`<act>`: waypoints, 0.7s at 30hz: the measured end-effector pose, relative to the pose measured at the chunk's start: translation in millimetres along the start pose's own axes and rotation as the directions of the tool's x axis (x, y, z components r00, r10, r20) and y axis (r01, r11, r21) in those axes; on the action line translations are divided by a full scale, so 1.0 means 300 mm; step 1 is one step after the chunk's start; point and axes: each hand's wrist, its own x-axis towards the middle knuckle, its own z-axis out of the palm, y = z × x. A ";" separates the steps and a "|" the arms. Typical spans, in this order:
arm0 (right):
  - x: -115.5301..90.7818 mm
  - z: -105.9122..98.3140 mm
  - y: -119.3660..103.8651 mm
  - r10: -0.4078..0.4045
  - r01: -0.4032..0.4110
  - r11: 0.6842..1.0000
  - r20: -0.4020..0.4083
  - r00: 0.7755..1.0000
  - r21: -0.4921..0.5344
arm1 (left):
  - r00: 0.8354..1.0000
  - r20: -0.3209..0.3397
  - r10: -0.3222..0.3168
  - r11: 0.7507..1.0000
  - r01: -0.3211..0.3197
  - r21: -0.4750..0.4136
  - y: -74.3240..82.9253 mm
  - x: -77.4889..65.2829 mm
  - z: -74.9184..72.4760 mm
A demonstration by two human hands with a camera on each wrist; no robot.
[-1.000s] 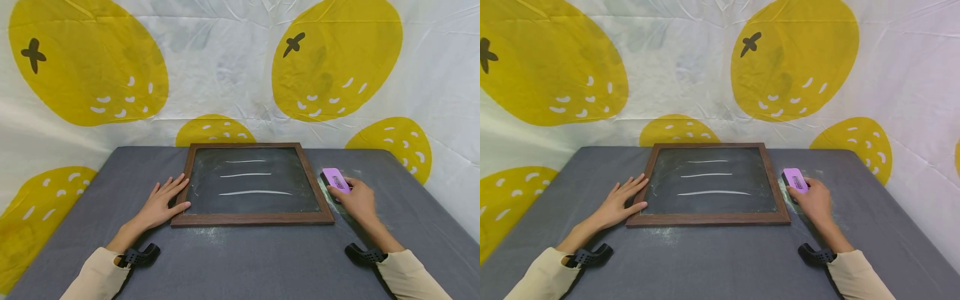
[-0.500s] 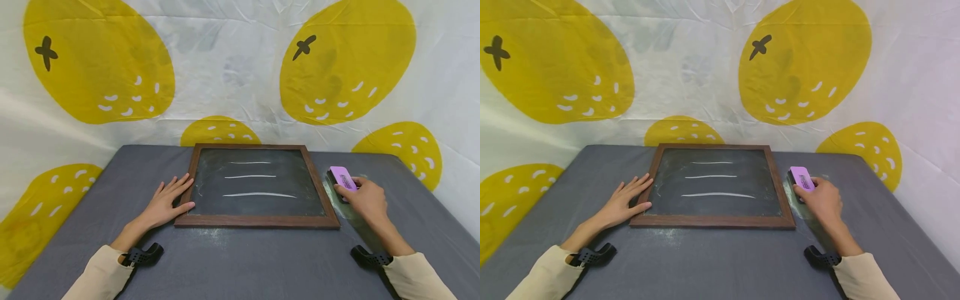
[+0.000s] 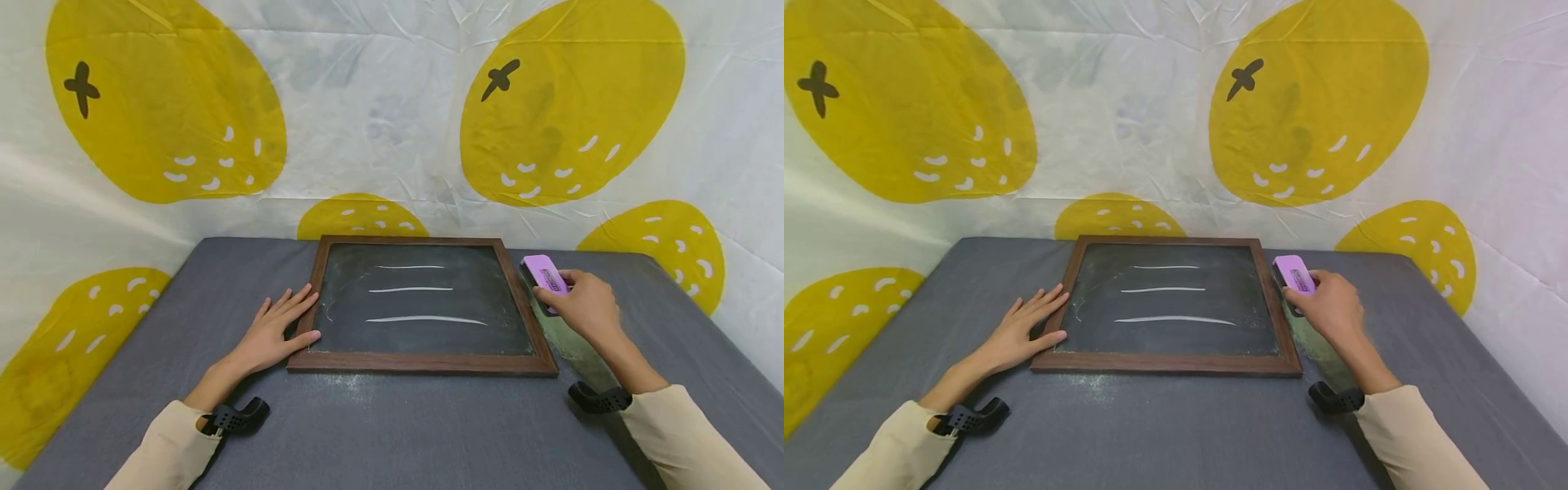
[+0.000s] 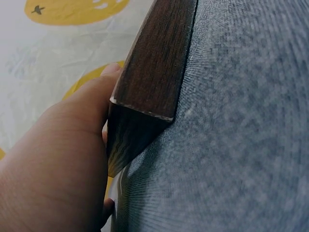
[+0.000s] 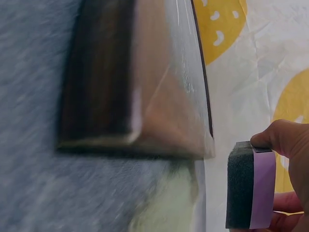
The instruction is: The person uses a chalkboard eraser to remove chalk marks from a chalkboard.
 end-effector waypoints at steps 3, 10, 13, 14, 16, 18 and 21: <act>0.022 0.006 -0.025 -0.014 0.014 1.000 0.019 1.000 -0.011 | 1.000 -0.001 -0.001 1.000 0.001 -0.005 0.000 0.000 0.001; 0.069 0.030 -0.067 -0.041 0.042 0.999 0.066 0.997 -0.011 | 1.000 0.000 0.002 1.000 -0.002 0.003 -0.004 0.002 0.006; 0.088 0.044 -0.081 -0.051 0.052 0.999 0.089 0.995 -0.008 | 1.000 -0.002 0.002 1.000 -0.002 0.004 -0.005 0.002 0.007; 0.093 0.049 -0.087 -0.051 0.052 0.999 0.097 0.994 -0.008 | 1.000 -0.003 0.001 1.000 -0.001 0.004 -0.005 0.002 0.007; 0.104 0.059 -0.098 -0.052 0.054 0.999 0.113 0.992 -0.010 | 1.000 -0.003 0.002 1.000 -0.002 0.004 -0.006 0.002 0.007; 0.116 0.070 -0.110 -0.052 0.055 0.998 0.120 0.991 -0.020 | 1.000 -0.004 0.002 1.000 -0.002 0.002 -0.005 0.001 0.007; 0.133 0.088 -0.127 -0.050 0.054 0.998 0.125 0.991 -0.030 | 1.000 -0.004 0.002 1.000 -0.002 0.004 -0.005 0.001 0.006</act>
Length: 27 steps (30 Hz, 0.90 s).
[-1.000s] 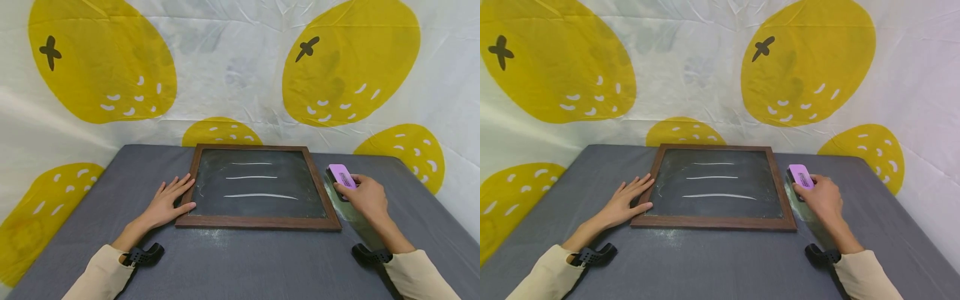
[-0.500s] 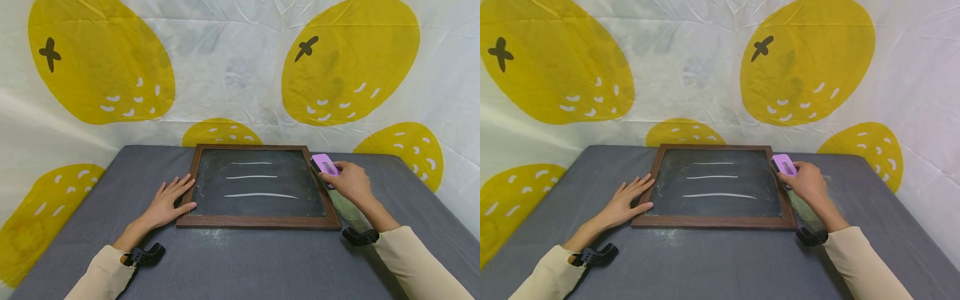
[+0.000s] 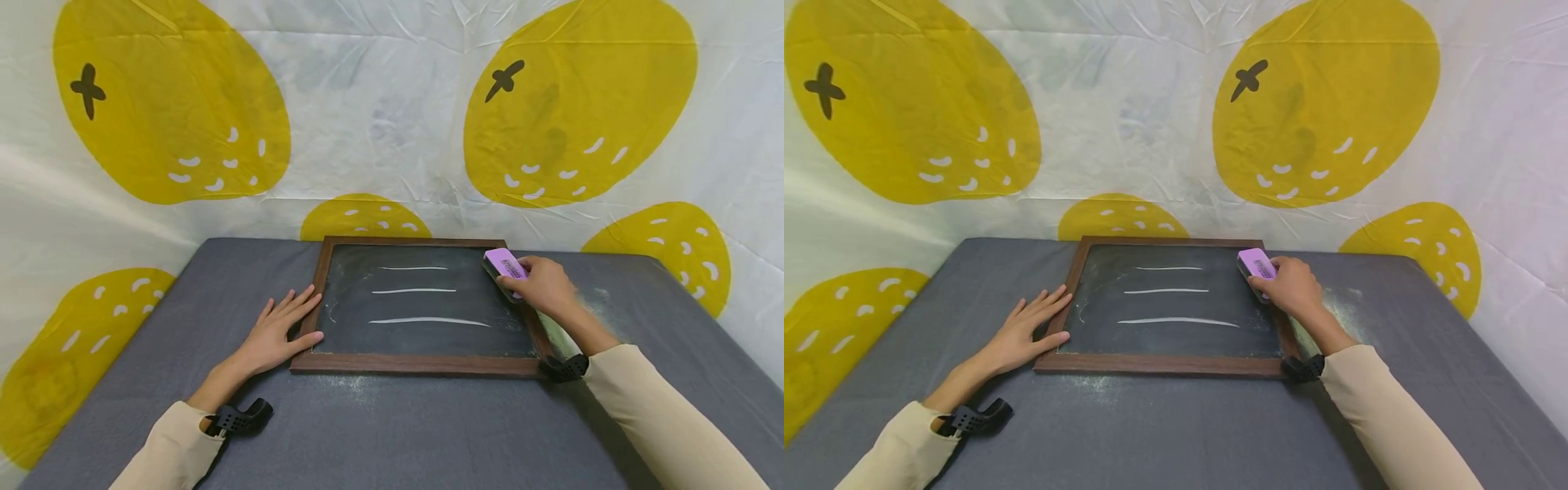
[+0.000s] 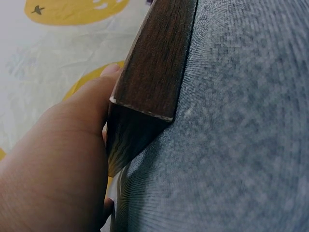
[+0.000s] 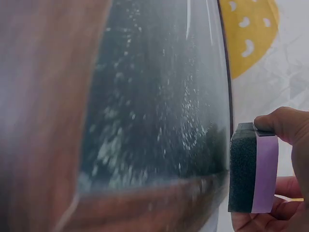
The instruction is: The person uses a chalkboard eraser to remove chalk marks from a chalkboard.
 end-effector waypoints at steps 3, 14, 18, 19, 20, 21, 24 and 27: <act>0.012 0.016 -0.015 -0.002 0.002 1.000 0.002 1.000 -0.001 | 1.000 -0.004 0.001 1.000 -0.001 0.001 -0.001 -0.001 -0.001; 0.043 0.067 -0.080 -0.030 0.030 1.000 -0.031 0.999 -0.009 | 1.000 -0.015 0.015 1.000 -0.015 0.004 -0.007 -0.006 0.001; 0.048 0.074 -0.101 -0.034 0.034 0.999 -0.019 0.999 -0.018 | 1.000 -0.016 0.017 1.000 -0.017 -0.001 -0.010 -0.009 0.007; 0.048 0.076 -0.104 -0.031 0.031 0.999 -0.018 0.999 -0.019 | 1.000 -0.017 0.017 1.000 -0.017 -0.001 -0.011 -0.009 0.008; 0.049 0.077 -0.106 -0.027 0.026 0.999 -0.017 0.999 -0.021 | 1.000 -0.018 0.017 1.000 -0.017 0.001 -0.012 -0.009 0.010; 0.049 0.080 -0.108 -0.024 0.024 1.000 -0.015 1.000 -0.020 | 1.000 -0.018 0.018 1.000 -0.018 0.002 -0.013 -0.010 0.011; 0.049 0.088 -0.111 -0.020 0.020 1.000 -0.010 1.000 -0.019 | 1.000 -0.018 0.022 1.000 -0.021 0.006 -0.015 -0.010 0.013; 0.047 0.096 -0.110 -0.029 0.029 0.999 -0.006 1.000 -0.015 | 1.000 -0.018 0.025 1.000 -0.025 0.006 -0.014 -0.009 0.011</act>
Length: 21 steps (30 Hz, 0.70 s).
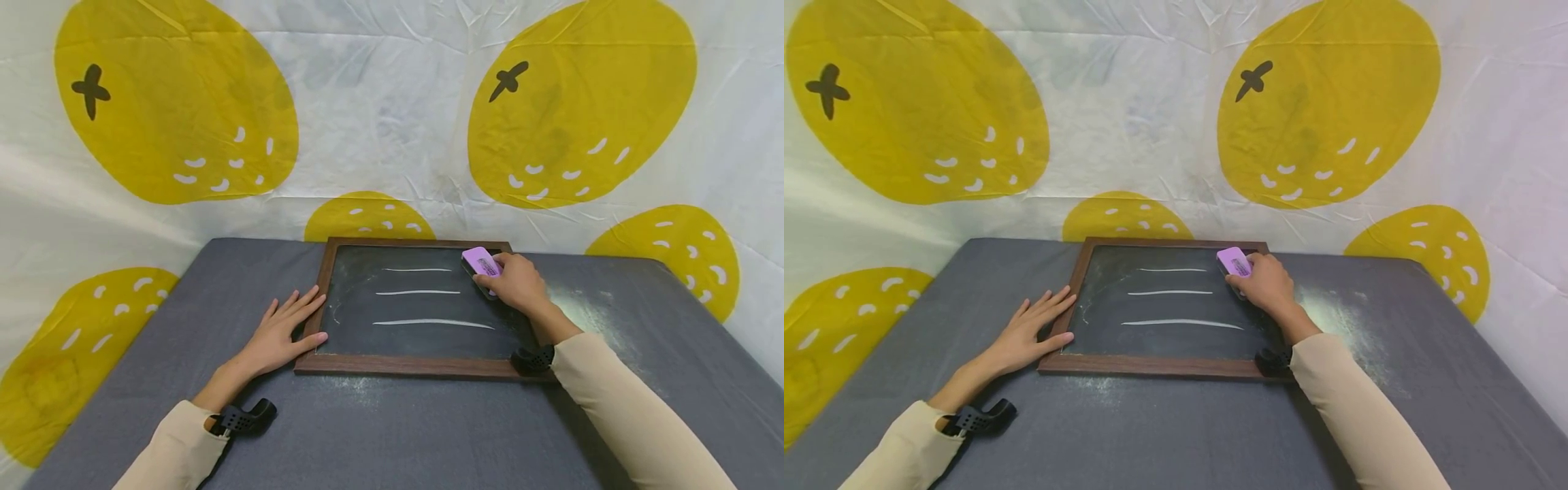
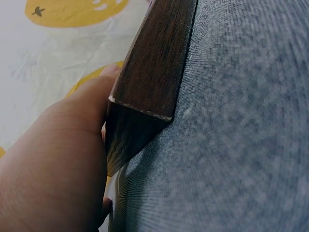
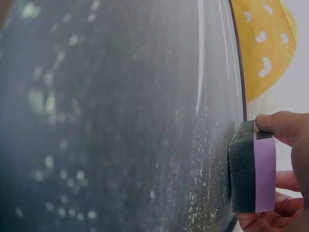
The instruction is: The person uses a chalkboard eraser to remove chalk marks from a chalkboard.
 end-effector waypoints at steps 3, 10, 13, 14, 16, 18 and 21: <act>0.003 0.004 0.005 -0.011 0.011 1.000 0.008 1.000 0.004 | 1.000 0.002 -0.003 1.000 0.003 -0.003 0.004 0.001 -0.002; 0.020 0.004 0.007 -0.048 0.048 0.999 0.012 0.999 0.010 | 1.000 0.005 -0.011 1.000 0.011 -0.003 0.008 0.002 -0.005; 0.025 0.000 0.001 -0.059 0.059 0.998 0.020 0.998 0.010 | 1.000 0.006 -0.012 1.000 0.012 -0.004 0.009 0.004 -0.006; 0.026 -0.001 0.000 -0.058 0.057 0.998 0.023 0.998 0.009 | 1.000 0.007 -0.012 1.000 0.012 -0.004 0.009 0.005 -0.006; 0.029 0.000 -0.001 -0.055 0.054 0.998 0.025 0.998 0.010 | 1.000 0.008 -0.008 1.000 0.008 -0.004 0.009 0.007 -0.007; 0.031 0.003 -0.001 -0.054 0.054 0.998 0.024 0.998 0.012 | 1.000 0.009 -0.004 1.000 0.004 -0.004 0.006 0.008 -0.007; 0.034 0.009 -0.007 -0.051 0.050 0.999 0.029 0.998 0.016 | 1.000 0.009 -0.002 1.000 0.002 -0.003 0.004 0.007 -0.010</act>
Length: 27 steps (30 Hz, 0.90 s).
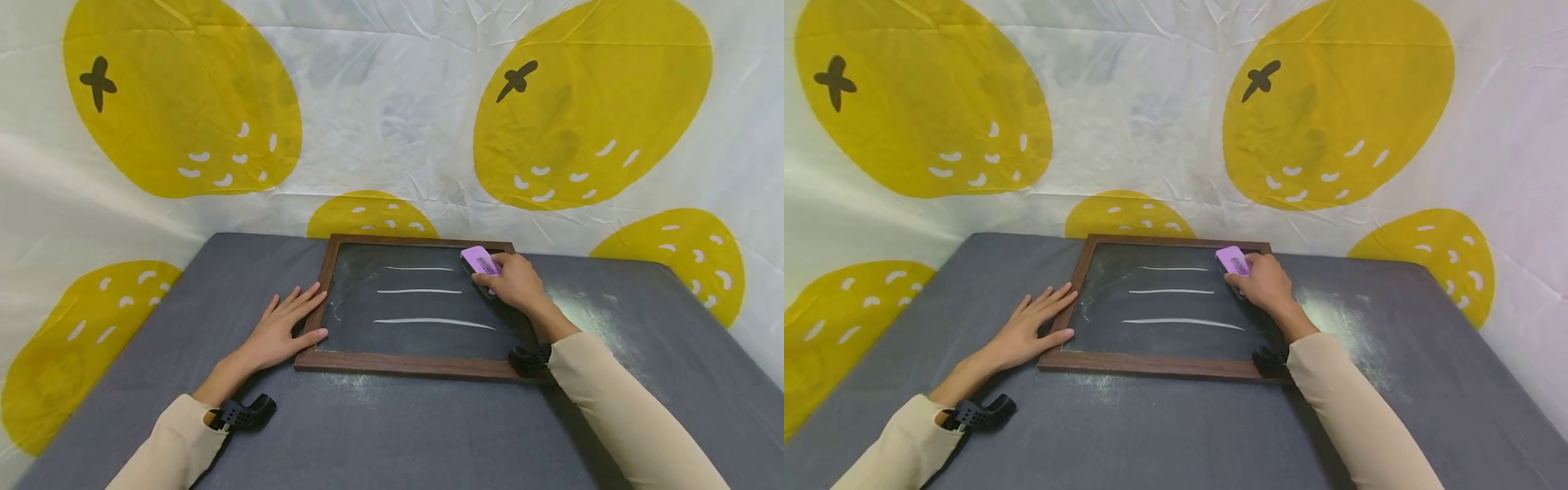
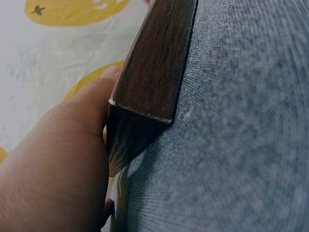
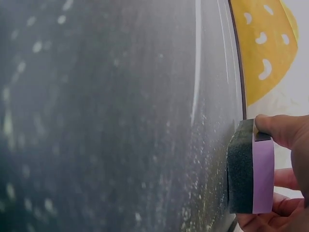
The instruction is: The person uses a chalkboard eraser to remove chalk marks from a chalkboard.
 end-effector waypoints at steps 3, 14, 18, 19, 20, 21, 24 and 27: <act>0.001 0.005 -0.008 0.008 -0.008 1.000 0.010 1.000 0.006 | 1.000 0.006 -0.002 1.000 0.002 0.004 -0.005 -0.003 0.000; 0.015 0.000 -0.019 0.021 -0.022 1.000 0.037 0.999 0.012 | 1.000 -0.003 -0.006 1.000 0.006 0.020 -0.002 -0.002 -0.004; 0.021 0.005 -0.026 0.010 -0.010 1.000 0.040 0.999 0.015 | 1.000 0.001 -0.007 1.000 0.007 0.015 -0.001 0.001 -0.005; 0.023 0.008 -0.029 0.005 -0.006 1.000 0.041 0.999 0.016 | 1.000 0.001 -0.008 1.000 0.008 0.014 -0.001 0.001 -0.004; 0.024 0.010 -0.033 0.002 -0.003 1.000 0.042 0.999 0.020 | 1.000 0.000 -0.009 1.000 0.009 0.014 -0.002 0.001 -0.002; 0.025 0.013 -0.037 0.001 -0.001 1.000 0.043 0.999 0.021 | 1.000 -0.002 -0.006 1.000 0.006 0.014 -0.003 0.000 -0.001; 0.030 0.020 -0.048 -0.007 0.006 1.000 0.041 0.999 0.021 | 1.000 -0.002 -0.003 1.000 0.003 0.012 -0.004 0.000 0.001; 0.033 0.022 -0.059 -0.019 0.018 1.000 0.033 0.999 0.021 | 1.000 0.001 -0.003 1.000 0.003 0.006 -0.003 0.000 -0.001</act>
